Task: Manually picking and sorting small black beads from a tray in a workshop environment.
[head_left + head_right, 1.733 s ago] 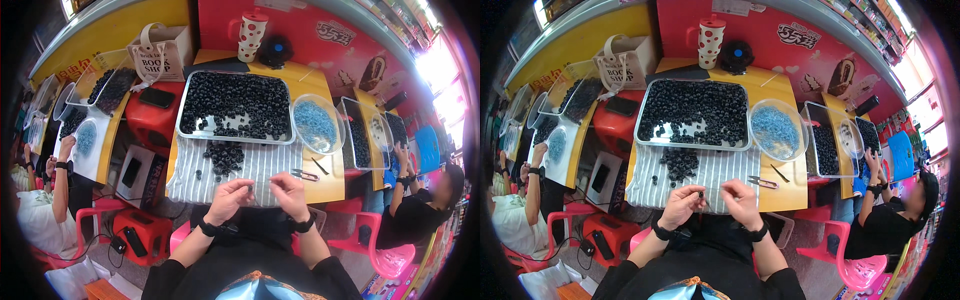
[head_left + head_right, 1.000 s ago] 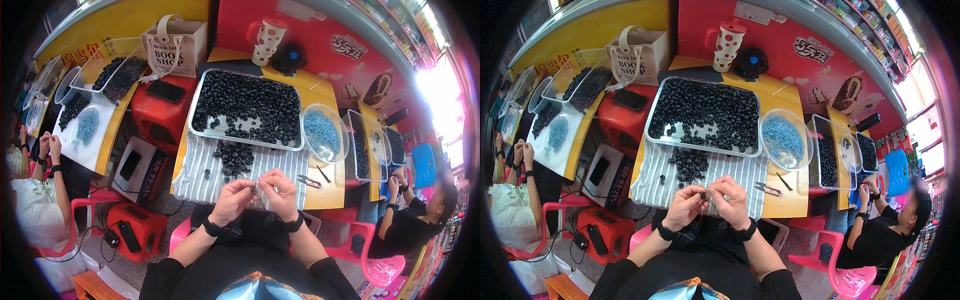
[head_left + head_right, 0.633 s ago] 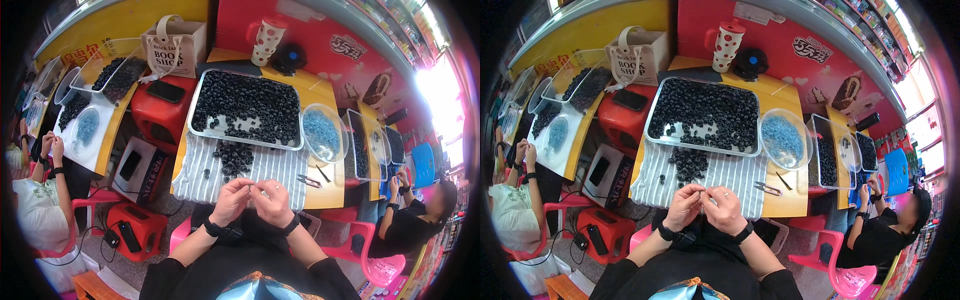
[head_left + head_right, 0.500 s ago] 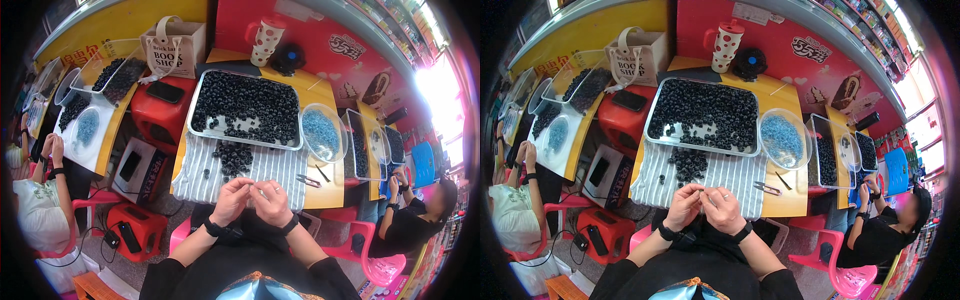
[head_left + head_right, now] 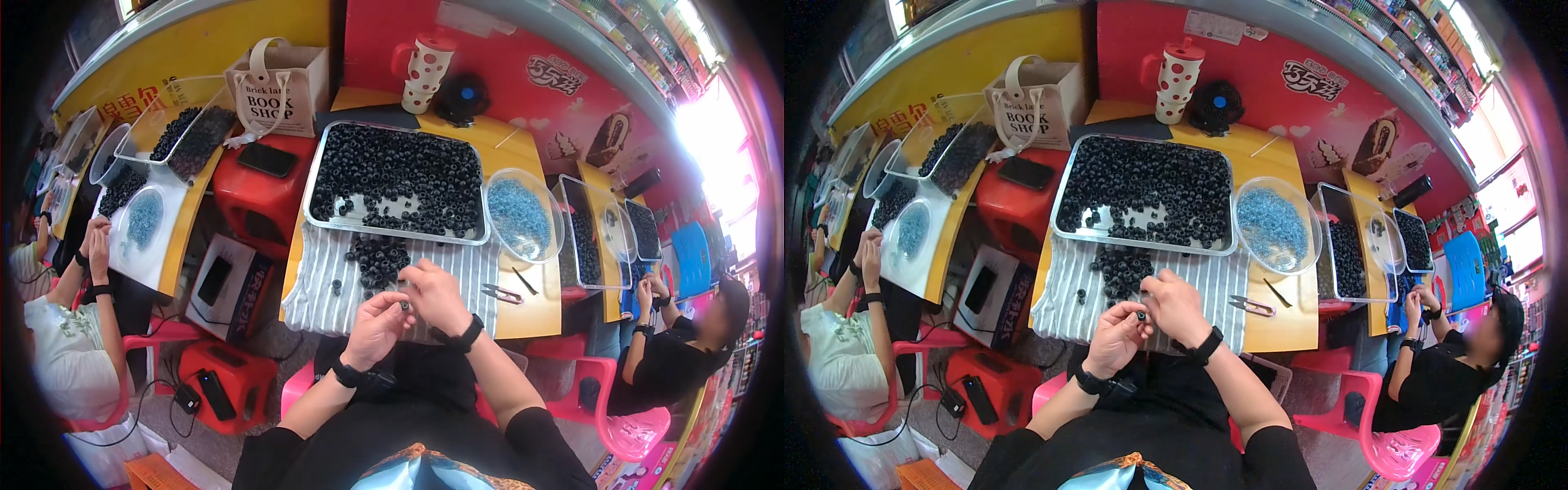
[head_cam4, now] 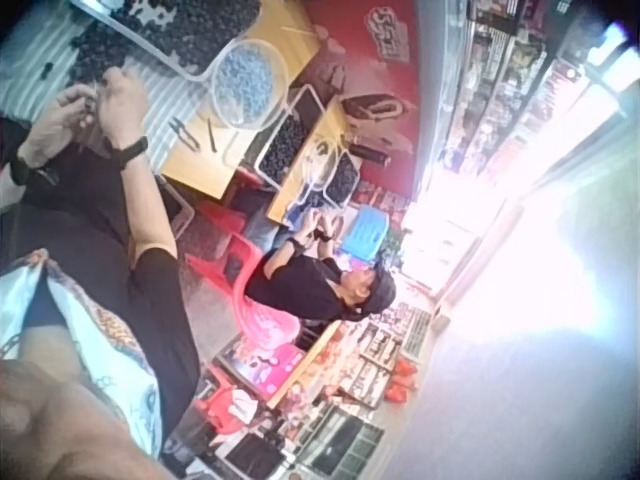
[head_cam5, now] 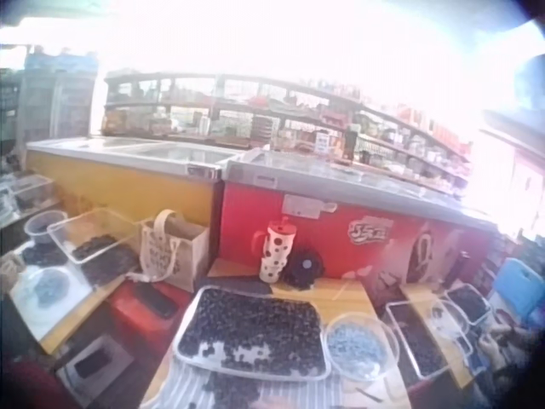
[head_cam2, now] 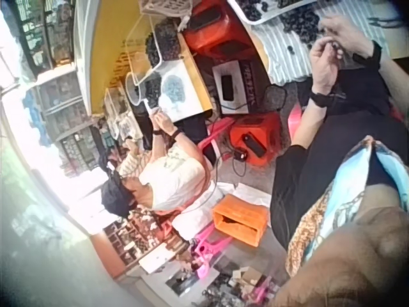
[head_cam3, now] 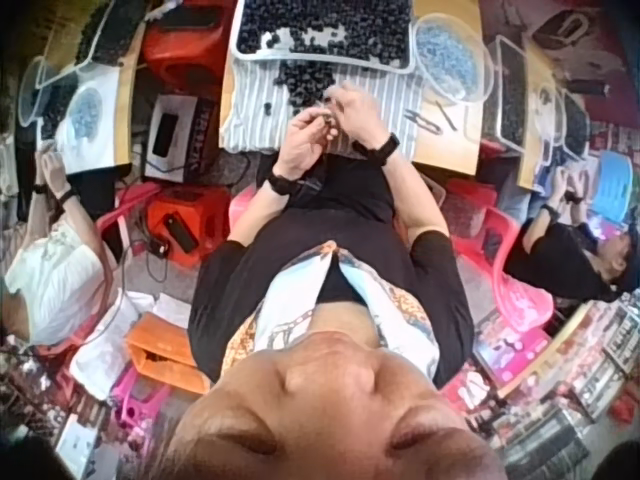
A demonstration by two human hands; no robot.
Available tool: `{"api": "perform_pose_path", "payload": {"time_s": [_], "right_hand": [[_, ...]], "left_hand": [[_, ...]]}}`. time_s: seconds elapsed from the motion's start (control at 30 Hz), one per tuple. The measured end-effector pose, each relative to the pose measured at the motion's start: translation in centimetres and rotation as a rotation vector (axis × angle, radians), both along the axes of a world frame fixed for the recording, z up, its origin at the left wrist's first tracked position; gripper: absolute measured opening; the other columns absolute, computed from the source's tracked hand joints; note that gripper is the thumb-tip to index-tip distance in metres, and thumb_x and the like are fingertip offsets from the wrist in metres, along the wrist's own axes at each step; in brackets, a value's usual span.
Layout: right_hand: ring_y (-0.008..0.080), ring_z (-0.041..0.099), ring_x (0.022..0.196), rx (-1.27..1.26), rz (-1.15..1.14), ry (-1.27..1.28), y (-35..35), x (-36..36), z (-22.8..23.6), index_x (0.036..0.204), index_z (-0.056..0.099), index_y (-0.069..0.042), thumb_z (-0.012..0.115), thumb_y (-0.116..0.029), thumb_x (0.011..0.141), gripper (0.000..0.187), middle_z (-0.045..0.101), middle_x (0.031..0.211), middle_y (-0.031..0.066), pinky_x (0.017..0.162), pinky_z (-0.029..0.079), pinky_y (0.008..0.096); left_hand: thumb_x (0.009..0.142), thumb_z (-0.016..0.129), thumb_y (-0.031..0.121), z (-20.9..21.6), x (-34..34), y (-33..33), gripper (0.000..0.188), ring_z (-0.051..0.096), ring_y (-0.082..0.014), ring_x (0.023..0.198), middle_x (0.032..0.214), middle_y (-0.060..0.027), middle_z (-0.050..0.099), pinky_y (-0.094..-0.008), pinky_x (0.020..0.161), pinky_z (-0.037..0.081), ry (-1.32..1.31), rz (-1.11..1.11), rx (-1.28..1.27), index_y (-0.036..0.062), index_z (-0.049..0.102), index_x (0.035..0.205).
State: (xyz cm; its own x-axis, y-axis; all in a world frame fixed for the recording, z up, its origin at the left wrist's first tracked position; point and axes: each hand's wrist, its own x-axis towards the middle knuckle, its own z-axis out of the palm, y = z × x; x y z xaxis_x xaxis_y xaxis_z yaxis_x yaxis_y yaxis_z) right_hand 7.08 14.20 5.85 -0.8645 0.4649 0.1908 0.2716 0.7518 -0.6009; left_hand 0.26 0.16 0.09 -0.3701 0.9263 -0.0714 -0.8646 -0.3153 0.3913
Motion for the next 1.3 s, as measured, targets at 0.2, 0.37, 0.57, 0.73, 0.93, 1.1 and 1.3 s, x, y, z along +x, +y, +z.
{"api": "perform_pose_path", "payload": {"time_s": [0.2,0.37,0.57,0.73,0.93,1.1,1.3], "right_hand": [[0.0371,0.058,0.074,-0.115,0.004,0.090,0.8,0.5,-1.0,0.082,0.058,-0.005,0.061,-0.011,0.081,0.007,0.057,0.082,0.0146,0.065,0.046,0.0456],[0.0371,0.059,0.077,-0.106,-0.015,0.059,0.7,1.8,-0.6,0.084,0.060,-0.005,0.059,-0.011,0.083,0.006,0.057,0.081,0.0151,0.064,0.046,0.0452],[0.0378,0.060,0.076,0.004,0.033,-0.104,0.7,0.2,-0.1,0.088,0.062,-0.007,0.062,-0.013,0.082,0.008,0.057,0.081,0.0157,0.064,0.047,0.0466],[0.0229,0.064,0.069,-0.212,0.034,0.118,1.6,1.1,-2.1,0.088,0.063,-0.003,0.068,-0.008,0.079,0.011,0.061,0.079,0.0099,0.060,0.049,0.0358],[0.0082,0.064,0.076,-0.979,0.026,0.398,-1.3,5.2,0.4,0.086,0.063,0.002,0.069,0.005,0.079,0.009,0.063,0.083,0.0032,0.065,0.051,0.0215],[0.0114,0.061,0.067,-0.555,0.077,0.363,-1.8,5.2,1.6,0.082,0.064,0.002,0.067,0.009,0.076,0.010,0.061,0.079,0.0065,0.059,0.047,0.0232],[0.0133,0.059,0.064,-0.412,0.112,0.384,-1.8,4.9,0.7,0.081,0.063,0.001,0.067,0.009,0.074,0.011,0.060,0.077,0.0068,0.056,0.046,0.0250]], "left_hand": [[0.096,0.055,0.010,-0.1,0.2,0.2,0.017,0.062,-0.0194,0.083,0.096,-0.0103,0.064,-0.0290,0.076,0.050,0.009,0.011,-0.007,0.0008,0.060,0.110],[0.096,0.055,0.010,-0.1,0.1,0.2,0.018,0.061,-0.0193,0.084,0.095,-0.0105,0.063,-0.0287,0.076,0.049,0.025,0.019,-0.014,0.0007,0.059,0.110],[0.096,0.054,0.010,0.1,0.0,0.1,0.017,0.062,-0.0200,0.083,0.095,-0.0110,0.063,-0.0295,0.076,0.050,0.010,0.009,0.000,0.0003,0.059,0.109],[0.096,0.054,0.009,0.5,0.0,0.1,0.017,0.062,-0.0195,0.084,0.095,-0.0102,0.064,-0.0298,0.076,0.050,0.015,0.017,-0.026,0.0002,0.059,0.109],[0.095,0.055,0.007,-0.2,0.4,0.5,0.018,0.064,-0.0159,0.084,0.094,-0.0083,0.066,-0.0282,0.077,0.051,0.103,0.037,-0.044,-0.0010,0.062,0.110],[0.095,0.055,0.004,0.5,0.5,0.4,0.019,0.063,-0.0139,0.087,0.098,-0.0065,0.065,-0.0273,0.078,0.051,0.161,0.007,-0.087,-0.0023,0.063,0.111],[0.094,0.055,0.002,0.3,0.5,0.5,0.020,0.060,-0.0117,0.089,0.102,-0.0041,0.060,-0.0255,0.078,0.049,0.262,0.010,-0.077,-0.0033,0.064,0.111]]}}
